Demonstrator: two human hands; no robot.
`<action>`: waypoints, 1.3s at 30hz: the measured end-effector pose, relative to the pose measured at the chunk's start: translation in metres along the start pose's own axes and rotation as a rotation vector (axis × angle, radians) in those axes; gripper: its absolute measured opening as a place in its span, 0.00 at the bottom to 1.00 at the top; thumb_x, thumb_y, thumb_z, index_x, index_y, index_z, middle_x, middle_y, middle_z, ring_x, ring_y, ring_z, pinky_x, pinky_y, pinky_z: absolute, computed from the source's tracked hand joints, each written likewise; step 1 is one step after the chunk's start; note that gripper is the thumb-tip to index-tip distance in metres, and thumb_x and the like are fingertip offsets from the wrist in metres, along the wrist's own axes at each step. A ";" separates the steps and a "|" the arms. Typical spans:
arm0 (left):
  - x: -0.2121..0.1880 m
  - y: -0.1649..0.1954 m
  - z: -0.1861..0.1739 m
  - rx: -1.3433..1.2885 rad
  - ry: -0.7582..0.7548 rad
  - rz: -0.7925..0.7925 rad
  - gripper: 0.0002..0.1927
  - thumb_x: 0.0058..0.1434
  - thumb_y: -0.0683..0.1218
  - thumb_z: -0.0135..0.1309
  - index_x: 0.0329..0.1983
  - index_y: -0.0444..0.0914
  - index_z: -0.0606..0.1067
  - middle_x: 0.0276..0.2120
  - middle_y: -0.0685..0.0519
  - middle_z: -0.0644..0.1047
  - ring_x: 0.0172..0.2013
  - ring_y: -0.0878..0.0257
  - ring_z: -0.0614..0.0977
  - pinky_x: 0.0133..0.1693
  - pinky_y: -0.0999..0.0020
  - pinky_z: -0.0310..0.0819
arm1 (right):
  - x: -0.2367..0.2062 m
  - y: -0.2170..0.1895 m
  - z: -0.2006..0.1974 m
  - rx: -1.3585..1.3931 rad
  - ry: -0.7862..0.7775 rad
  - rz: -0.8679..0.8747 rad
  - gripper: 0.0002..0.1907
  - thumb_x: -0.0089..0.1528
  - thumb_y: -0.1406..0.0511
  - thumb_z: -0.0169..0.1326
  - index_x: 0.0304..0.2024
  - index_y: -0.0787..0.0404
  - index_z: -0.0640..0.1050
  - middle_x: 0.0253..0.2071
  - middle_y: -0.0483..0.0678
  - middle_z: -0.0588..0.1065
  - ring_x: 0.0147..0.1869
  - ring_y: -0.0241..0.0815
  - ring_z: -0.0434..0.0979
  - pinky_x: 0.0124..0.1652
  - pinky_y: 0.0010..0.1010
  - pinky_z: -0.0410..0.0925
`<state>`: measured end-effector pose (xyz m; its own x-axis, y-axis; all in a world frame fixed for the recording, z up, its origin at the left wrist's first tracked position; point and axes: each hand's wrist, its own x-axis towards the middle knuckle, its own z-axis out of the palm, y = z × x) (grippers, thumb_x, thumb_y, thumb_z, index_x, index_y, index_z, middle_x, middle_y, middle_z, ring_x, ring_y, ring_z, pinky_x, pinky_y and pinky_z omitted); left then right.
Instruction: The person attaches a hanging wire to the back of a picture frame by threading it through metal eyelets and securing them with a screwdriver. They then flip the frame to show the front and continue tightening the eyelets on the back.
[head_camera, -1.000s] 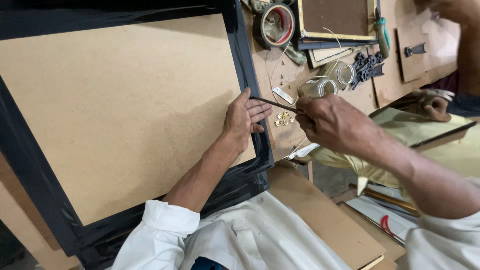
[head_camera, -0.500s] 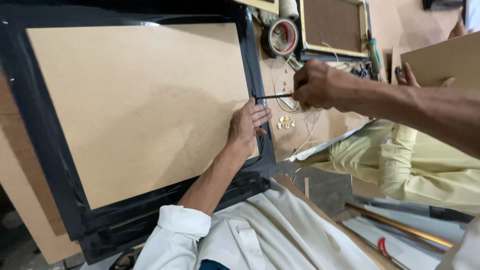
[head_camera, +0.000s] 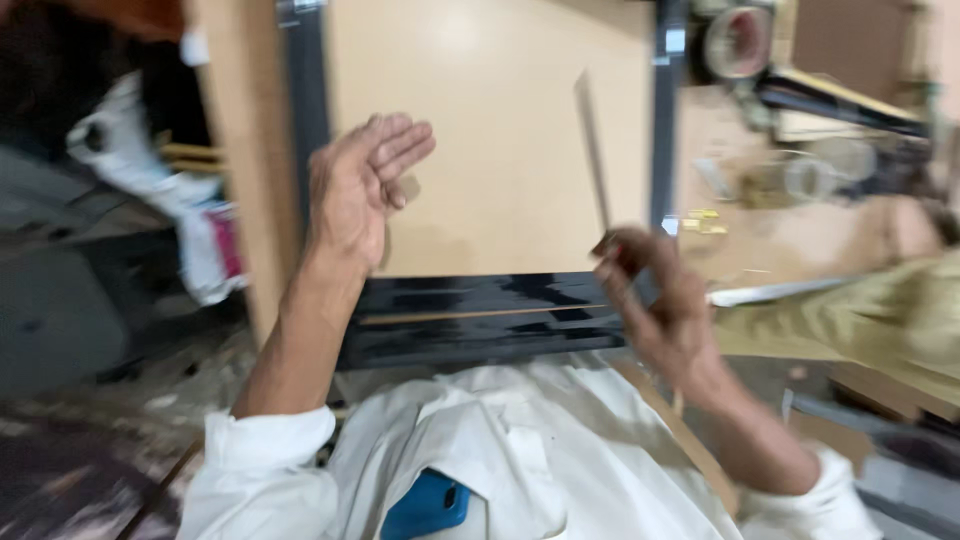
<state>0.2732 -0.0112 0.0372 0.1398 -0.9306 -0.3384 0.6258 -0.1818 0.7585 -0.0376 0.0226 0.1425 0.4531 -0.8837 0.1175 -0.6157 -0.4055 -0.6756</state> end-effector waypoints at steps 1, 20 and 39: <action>-0.007 0.018 -0.022 0.029 0.008 0.037 0.27 0.69 0.52 0.48 0.60 0.24 0.70 0.56 0.35 0.80 0.57 0.52 0.84 0.28 0.78 0.71 | -0.014 -0.012 0.036 0.096 -0.036 0.117 0.17 0.67 0.70 0.55 0.58 0.67 0.73 0.44 0.52 0.79 0.43 0.38 0.79 0.40 0.31 0.76; -0.034 0.090 -0.189 0.252 -0.159 -0.020 0.26 0.64 0.50 0.56 0.57 0.25 0.74 0.49 0.35 0.82 0.53 0.52 0.87 0.19 0.79 0.70 | -0.048 -0.161 0.321 0.034 0.195 0.255 0.14 0.64 0.72 0.60 0.52 0.67 0.75 0.41 0.53 0.75 0.39 0.44 0.80 0.37 0.32 0.74; 0.026 0.080 -0.169 0.089 -0.252 -0.256 0.33 0.61 0.54 0.54 0.60 0.22 0.70 0.55 0.30 0.79 0.56 0.50 0.85 0.25 0.79 0.75 | -0.036 -0.163 0.325 0.070 0.258 0.282 0.13 0.63 0.74 0.61 0.50 0.68 0.75 0.47 0.55 0.76 0.44 0.46 0.81 0.41 0.32 0.75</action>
<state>0.4570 0.0042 -0.0051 -0.2127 -0.8982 -0.3847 0.5450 -0.4358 0.7163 0.2561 0.1965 0.0124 0.0899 -0.9915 0.0935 -0.6436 -0.1295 -0.7543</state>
